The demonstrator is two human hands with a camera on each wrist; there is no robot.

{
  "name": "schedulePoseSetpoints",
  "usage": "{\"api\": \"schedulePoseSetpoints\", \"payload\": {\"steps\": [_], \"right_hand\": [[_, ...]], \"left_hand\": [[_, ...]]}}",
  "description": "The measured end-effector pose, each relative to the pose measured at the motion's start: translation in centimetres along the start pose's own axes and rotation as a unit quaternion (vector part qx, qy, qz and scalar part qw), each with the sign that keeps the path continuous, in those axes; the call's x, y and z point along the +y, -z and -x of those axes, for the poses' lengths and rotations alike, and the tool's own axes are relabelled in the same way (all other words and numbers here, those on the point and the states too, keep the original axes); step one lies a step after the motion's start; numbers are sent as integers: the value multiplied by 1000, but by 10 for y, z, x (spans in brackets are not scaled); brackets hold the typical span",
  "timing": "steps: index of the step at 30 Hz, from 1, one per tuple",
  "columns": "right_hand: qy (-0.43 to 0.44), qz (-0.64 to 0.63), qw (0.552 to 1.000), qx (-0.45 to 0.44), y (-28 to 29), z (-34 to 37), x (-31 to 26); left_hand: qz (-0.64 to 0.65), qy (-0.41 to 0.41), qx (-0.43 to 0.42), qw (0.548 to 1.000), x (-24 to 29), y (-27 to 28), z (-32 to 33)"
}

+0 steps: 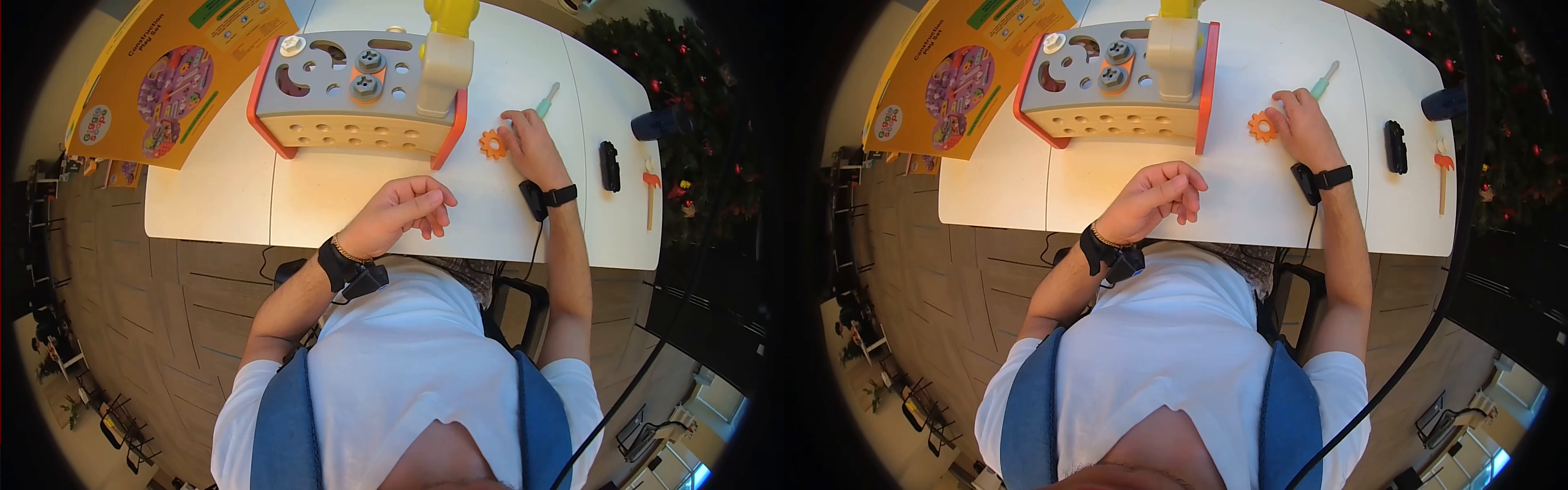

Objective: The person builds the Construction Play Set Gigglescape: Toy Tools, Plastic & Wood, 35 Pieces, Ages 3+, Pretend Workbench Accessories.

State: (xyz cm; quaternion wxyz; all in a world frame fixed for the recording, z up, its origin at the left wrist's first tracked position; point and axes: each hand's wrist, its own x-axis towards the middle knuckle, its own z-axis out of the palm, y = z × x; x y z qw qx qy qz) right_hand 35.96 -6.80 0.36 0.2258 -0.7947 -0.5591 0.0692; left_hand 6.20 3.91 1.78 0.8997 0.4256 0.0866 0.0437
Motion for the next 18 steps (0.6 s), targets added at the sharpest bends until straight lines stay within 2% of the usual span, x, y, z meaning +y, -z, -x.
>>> {"api": "schedulePoseSetpoints", "payload": {"steps": [1,3,7,10,12,18], "right_hand": [[-4,2,1000,1,0,3,-2],[78,37,996,30,-2,12,-7],[58,87,994,12,-5,18,-15],[32,45,998,-3,-2,17,-15],[-22,10,999,-42,1,13,-19],[-19,43,998,-45,-4,10,-19]], "left_hand": [[2,2,10,1000,-2,1,0],[6,8,18,1000,-4,1,1],[-29,24,17,999,-4,-3,-3],[-44,27,4,999,-5,-6,-10],[-53,26,4,998,-3,-5,-12],[-142,46,10,989,2,-11,-24]]}}
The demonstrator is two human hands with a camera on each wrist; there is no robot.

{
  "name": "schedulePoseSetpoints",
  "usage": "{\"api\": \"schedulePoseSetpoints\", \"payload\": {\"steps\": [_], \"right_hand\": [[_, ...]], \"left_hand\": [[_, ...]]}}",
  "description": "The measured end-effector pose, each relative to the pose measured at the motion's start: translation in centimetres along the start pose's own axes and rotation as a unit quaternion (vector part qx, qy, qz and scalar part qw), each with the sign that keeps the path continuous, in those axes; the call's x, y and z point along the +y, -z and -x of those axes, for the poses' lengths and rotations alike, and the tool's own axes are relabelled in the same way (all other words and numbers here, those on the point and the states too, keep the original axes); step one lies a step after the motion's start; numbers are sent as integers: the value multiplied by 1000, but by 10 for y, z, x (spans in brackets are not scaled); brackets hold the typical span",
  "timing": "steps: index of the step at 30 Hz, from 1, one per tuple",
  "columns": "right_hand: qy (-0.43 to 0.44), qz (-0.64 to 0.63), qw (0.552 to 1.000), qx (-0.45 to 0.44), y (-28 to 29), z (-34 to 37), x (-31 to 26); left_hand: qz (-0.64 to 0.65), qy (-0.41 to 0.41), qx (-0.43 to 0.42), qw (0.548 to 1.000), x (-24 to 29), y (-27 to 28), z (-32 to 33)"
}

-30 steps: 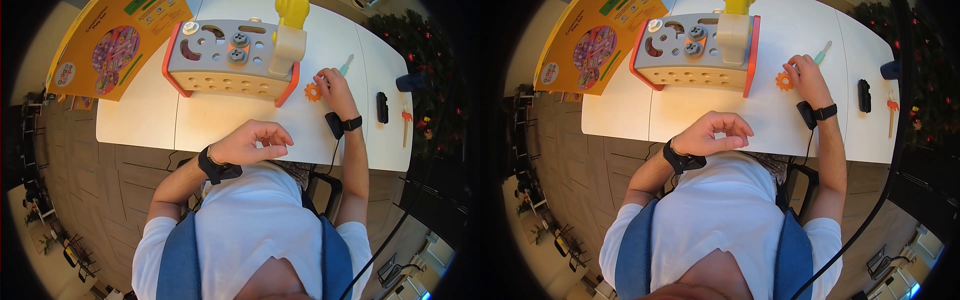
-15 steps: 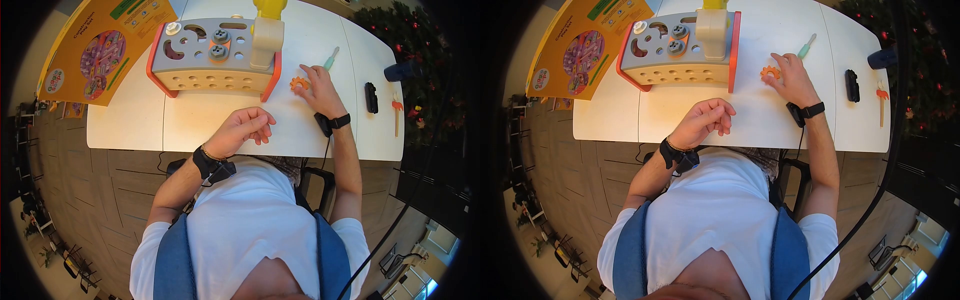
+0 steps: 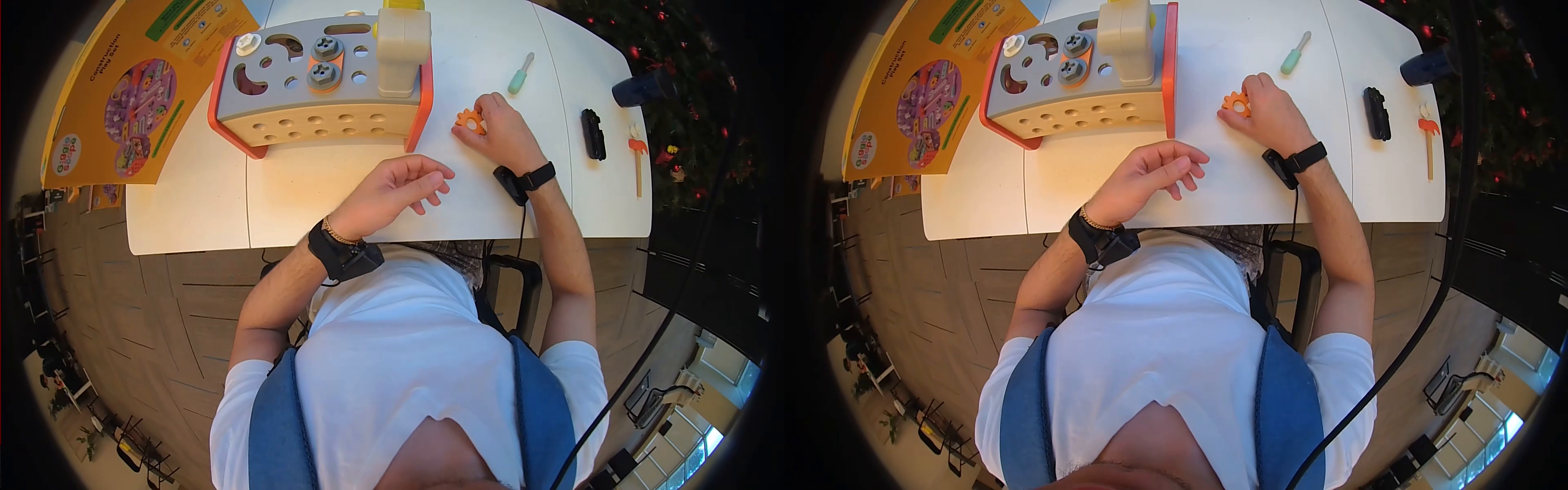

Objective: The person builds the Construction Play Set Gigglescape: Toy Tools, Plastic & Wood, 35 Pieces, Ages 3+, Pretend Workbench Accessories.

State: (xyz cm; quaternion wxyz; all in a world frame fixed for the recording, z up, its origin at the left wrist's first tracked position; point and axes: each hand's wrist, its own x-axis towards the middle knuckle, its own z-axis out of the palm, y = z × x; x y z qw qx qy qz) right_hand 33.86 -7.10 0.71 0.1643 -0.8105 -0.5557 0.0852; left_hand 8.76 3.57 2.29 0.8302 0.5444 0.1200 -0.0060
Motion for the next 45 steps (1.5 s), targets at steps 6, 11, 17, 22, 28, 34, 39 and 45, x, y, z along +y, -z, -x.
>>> {"api": "schedulePoseSetpoints", "payload": {"steps": [6,11,17,22,28,34,39,45], "right_hand": [[48,-81,995,-37,16,2,3],[64,-292,951,-76,19,16,-16],[194,-256,947,20,10,24,-47],[21,-512,858,39,-1,34,-47],[119,-343,929,68,18,51,-67],[142,-194,969,50,28,70,-80],[145,-145,979,5,28,71,-88],[189,-133,972,-48,33,62,-98]], "left_hand": [[-54,-2,50,997,-6,-2,-18],[90,41,58,993,-11,-18,-38],[328,51,-44,942,-25,-16,-55],[283,34,34,958,-29,-27,-57],[266,2,38,963,-24,-19,-45],[131,-8,37,991,-23,-15,-25],[21,2,40,999,-12,-7,-11],[39,5,33,999,-2,-5,8]]}}
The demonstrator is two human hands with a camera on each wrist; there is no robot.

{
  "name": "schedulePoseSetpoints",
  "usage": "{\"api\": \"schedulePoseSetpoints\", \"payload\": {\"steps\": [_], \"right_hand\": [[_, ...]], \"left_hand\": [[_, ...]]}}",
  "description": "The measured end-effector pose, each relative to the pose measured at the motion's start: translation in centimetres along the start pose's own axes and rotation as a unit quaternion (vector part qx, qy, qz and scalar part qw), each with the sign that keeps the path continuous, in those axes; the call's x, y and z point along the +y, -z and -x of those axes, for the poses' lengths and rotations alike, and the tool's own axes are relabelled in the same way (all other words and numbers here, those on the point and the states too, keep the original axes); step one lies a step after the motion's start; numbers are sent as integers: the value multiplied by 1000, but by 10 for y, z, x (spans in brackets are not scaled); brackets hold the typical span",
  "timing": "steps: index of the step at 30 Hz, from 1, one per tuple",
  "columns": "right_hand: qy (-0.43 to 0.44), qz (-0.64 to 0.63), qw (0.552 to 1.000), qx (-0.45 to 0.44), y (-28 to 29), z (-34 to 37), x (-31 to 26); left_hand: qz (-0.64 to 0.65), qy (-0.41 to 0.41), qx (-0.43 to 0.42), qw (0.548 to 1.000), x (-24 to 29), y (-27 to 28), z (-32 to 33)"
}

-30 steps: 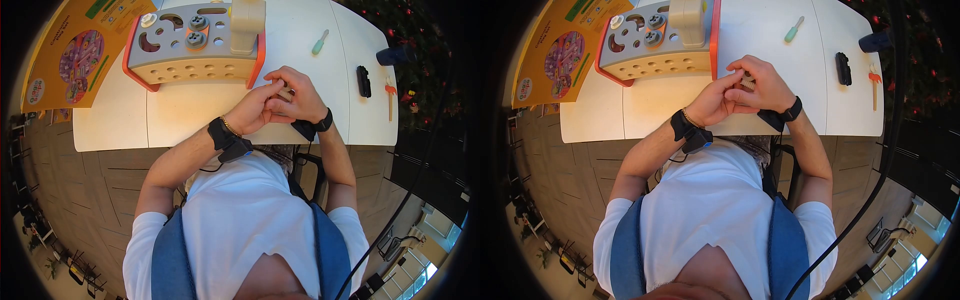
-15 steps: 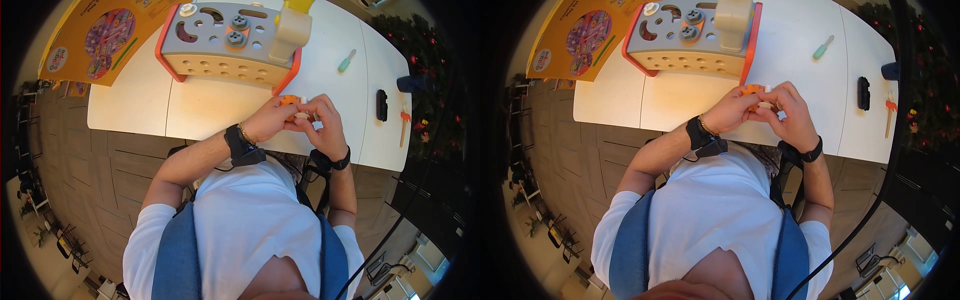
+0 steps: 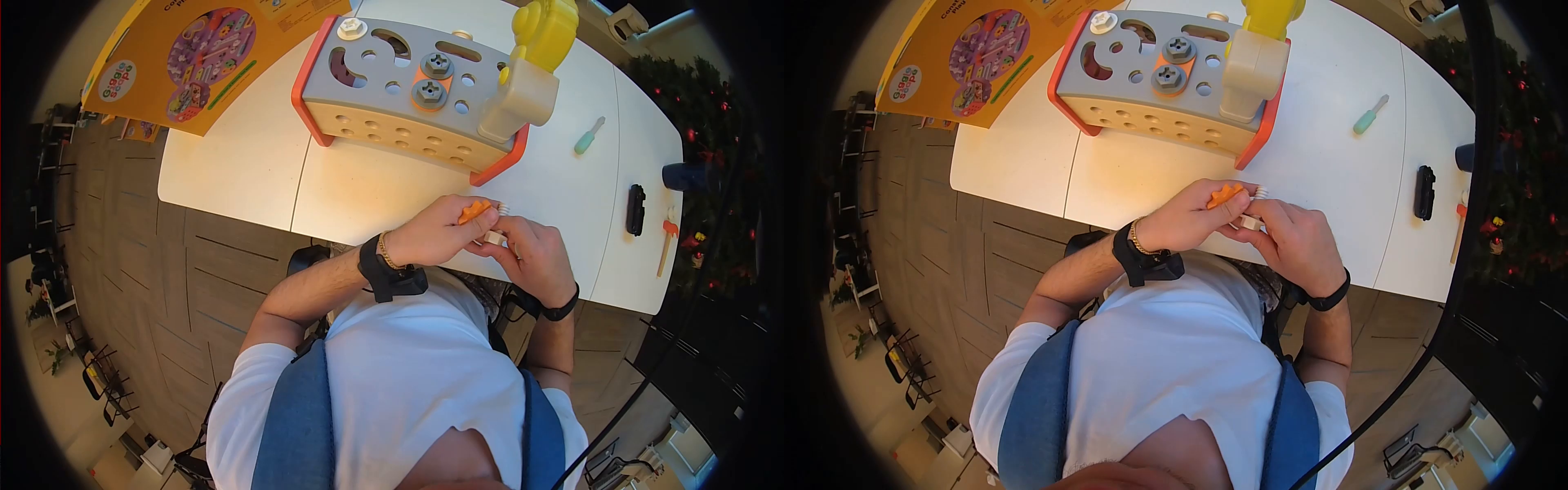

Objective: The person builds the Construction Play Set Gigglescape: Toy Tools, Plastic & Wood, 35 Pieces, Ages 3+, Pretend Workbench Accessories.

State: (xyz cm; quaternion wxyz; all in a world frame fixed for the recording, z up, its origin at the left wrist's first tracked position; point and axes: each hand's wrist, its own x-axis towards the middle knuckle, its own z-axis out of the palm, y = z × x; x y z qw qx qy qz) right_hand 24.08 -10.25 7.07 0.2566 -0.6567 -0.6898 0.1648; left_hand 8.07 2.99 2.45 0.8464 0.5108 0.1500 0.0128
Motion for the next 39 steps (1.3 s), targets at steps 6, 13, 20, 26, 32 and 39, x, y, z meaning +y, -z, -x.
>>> {"api": "schedulePoseSetpoints", "payload": {"steps": [6,13,20,26,32,39], "right_hand": [[-22,-290,957,2,5,15,-1],[-28,-327,944,36,-26,4,-5],[-41,-164,985,15,-10,-3,-16],[82,-52,992,79,-29,-14,-28],[92,-117,987,60,-27,-20,-18],[62,-146,984,83,-44,-54,-17]], "left_hand": [[-22,-35,3,999,2,4,9],[-73,-115,-14,991,-4,-3,12],[-261,-204,43,943,3,3,21],[-228,-139,57,962,31,4,46],[-465,-379,373,708,82,69,87],[-598,-365,309,642,92,126,76]]}}
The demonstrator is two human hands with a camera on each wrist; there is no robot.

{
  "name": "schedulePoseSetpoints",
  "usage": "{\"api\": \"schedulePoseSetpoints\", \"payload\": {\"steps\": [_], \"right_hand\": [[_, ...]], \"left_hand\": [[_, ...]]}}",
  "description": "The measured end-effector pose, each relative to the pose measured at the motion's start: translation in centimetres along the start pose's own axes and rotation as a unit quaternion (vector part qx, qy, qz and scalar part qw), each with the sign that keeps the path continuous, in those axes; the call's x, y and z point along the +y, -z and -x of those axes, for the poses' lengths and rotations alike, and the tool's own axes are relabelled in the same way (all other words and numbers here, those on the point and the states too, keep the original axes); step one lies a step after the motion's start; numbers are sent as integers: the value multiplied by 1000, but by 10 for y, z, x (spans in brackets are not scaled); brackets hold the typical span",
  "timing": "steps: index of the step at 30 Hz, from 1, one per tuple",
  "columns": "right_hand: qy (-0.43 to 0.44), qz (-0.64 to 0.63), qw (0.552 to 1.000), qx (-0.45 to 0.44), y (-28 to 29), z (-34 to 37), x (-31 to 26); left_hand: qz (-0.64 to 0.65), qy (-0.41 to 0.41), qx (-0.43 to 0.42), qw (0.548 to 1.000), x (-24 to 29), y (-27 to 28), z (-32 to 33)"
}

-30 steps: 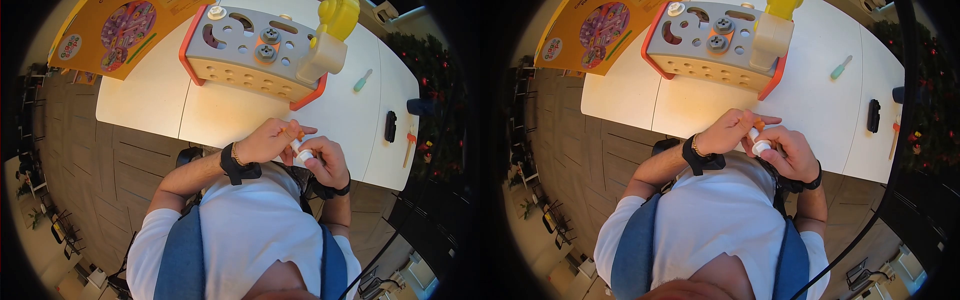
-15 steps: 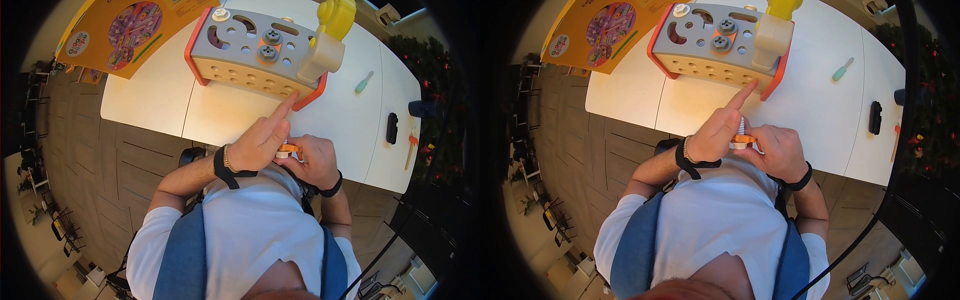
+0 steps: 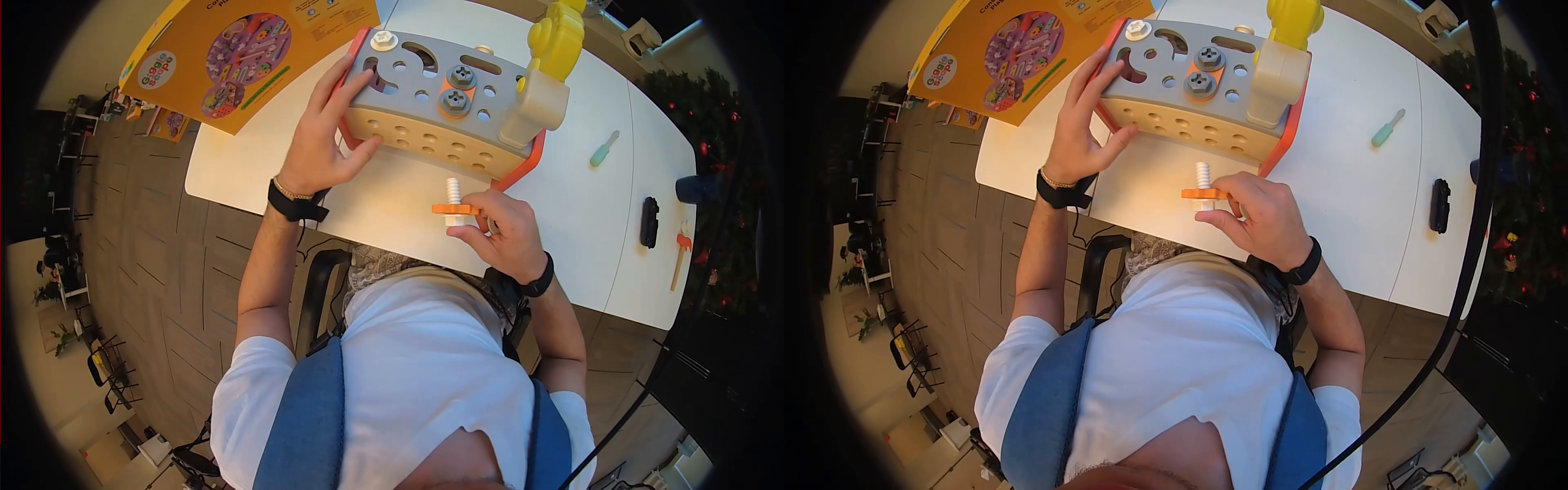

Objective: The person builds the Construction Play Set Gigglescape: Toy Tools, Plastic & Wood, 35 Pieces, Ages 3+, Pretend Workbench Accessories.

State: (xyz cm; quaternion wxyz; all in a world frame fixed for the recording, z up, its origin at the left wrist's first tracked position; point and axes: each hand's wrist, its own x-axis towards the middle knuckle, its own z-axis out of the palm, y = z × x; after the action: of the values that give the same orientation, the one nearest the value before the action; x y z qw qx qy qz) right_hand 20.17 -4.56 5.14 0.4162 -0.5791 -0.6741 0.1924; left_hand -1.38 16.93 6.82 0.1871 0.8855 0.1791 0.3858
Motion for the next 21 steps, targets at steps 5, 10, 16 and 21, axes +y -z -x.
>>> {"api": "schedulePoseSetpoints", "payload": {"steps": [5,10,16,21], "right_hand": [[-27,26,999,19,-18,-18,1],[0,95,996,-3,-26,-19,0],[-16,116,993,21,-27,-23,-7],[-76,116,989,58,-22,-29,-16]], "left_hand": [[-15,43,17,999,20,-17,23],[-39,57,18,997,48,-21,39],[4,112,3,994,57,-23,43],[-62,78,13,995,48,-32,44]]}}
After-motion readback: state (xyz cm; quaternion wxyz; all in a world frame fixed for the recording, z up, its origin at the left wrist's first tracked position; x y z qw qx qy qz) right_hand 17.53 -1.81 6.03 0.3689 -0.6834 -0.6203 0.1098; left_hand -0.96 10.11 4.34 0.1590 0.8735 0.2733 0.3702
